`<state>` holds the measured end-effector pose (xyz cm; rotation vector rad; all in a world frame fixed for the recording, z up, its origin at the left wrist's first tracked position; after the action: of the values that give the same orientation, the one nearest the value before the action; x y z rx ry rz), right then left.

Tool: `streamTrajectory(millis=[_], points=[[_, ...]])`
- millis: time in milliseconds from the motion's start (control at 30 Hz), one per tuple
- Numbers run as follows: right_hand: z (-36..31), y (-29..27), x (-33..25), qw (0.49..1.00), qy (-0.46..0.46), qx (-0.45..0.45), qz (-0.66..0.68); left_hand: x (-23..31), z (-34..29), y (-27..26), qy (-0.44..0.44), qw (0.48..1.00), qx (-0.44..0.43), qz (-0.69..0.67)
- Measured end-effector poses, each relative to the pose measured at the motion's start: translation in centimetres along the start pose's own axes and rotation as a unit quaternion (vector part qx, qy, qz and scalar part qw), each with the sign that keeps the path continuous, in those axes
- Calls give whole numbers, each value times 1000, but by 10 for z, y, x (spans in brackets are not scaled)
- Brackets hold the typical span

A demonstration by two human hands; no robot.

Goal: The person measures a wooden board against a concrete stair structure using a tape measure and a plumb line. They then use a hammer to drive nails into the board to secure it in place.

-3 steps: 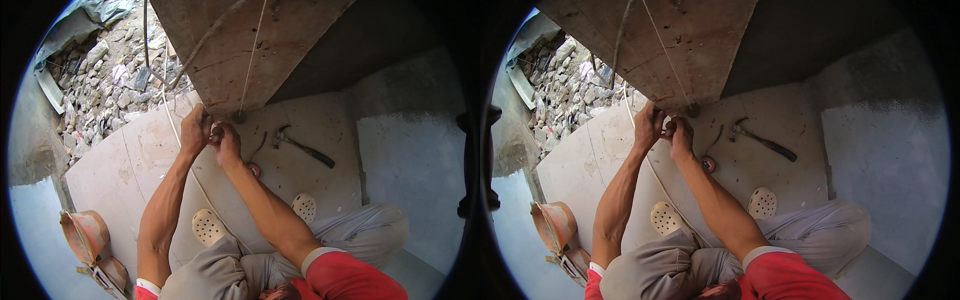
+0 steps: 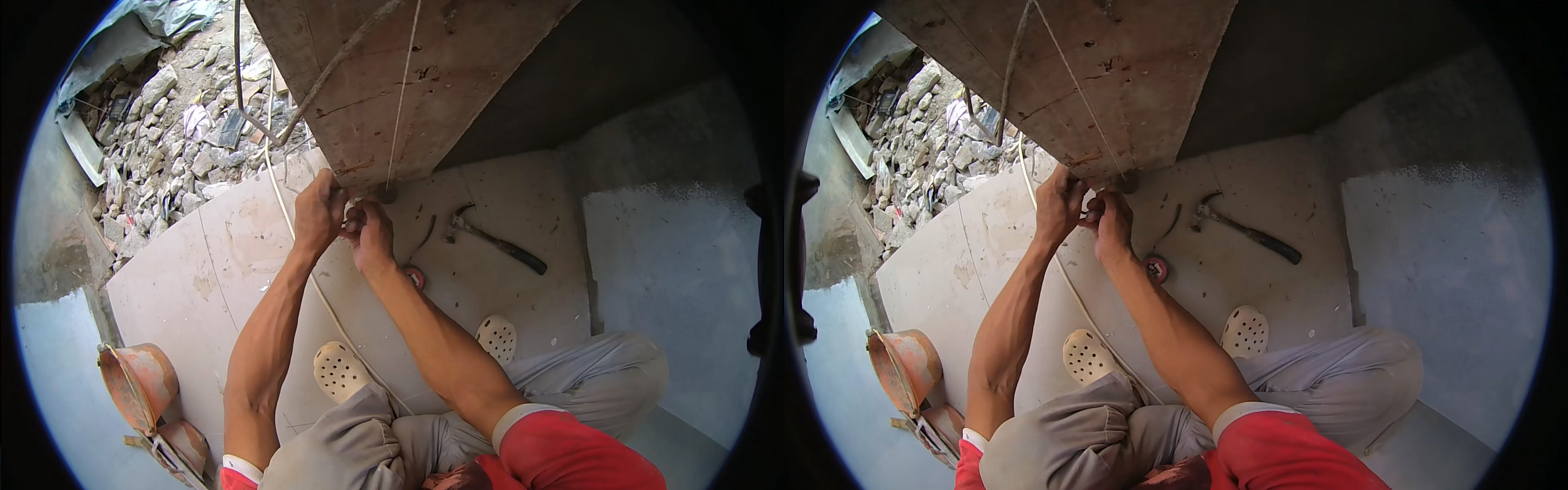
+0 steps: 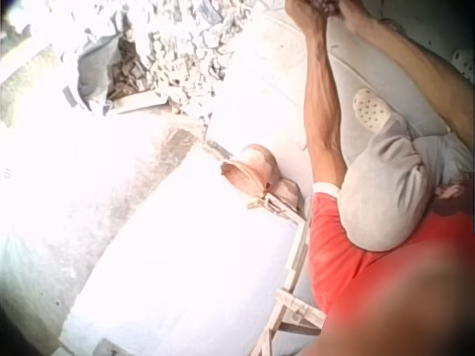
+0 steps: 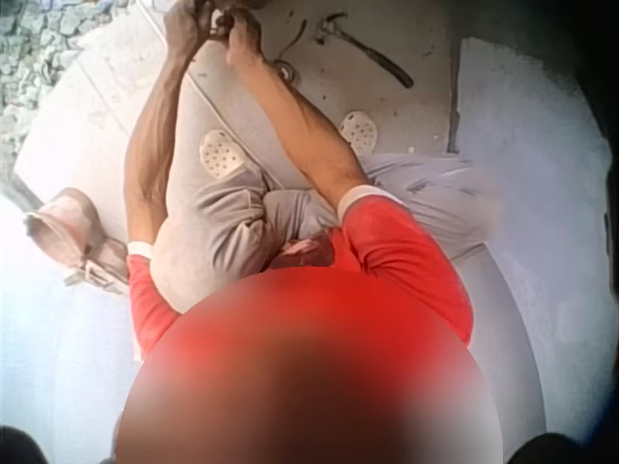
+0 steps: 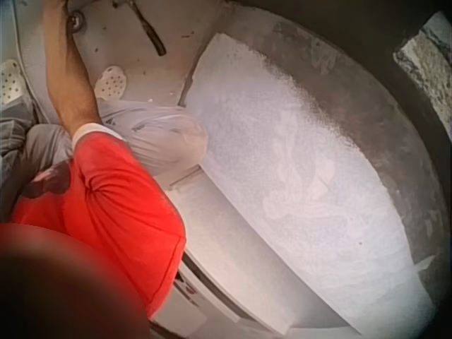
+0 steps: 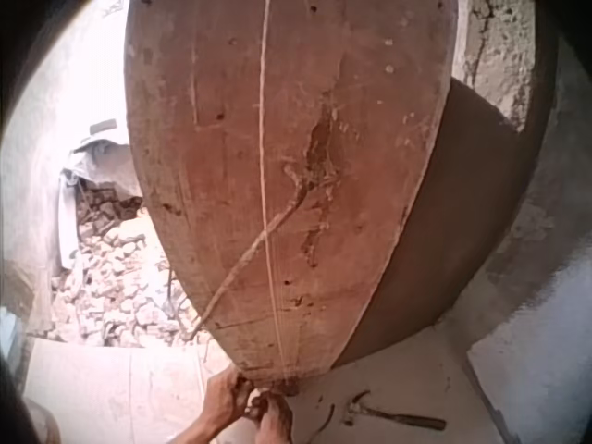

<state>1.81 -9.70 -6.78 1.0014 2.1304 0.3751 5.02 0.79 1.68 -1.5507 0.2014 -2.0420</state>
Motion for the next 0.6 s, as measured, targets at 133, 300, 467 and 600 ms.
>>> streamTrajectory(millis=[133, 300, 467, 600], points=[[0, -1, 0, 1000, 4, 0, -6, 1, 0, 0, -2, 1000, -4, 11], [1, -2, 1, 1000, -1, -7, 6, -1, -1, 2, -10, 1000, -9, 5], [0, -4, 1, 1000, 3, 7, 7, -6, -1, 2, -24, 999, -30, 31], [-1, -3, -3, 1000, 2, -4, 5, -2, -2, 3, -12, 1000, -15, 9]])
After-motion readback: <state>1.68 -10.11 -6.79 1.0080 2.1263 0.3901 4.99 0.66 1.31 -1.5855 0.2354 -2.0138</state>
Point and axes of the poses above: each hand's wrist, its own z-axis towards the middle knuckle, its own y-axis out of the palm, x = y × z, the point moved 5 cm from there along z, towards the middle knuckle, and after that the axes turned 10 degrees about x, right-handed, at the moved point
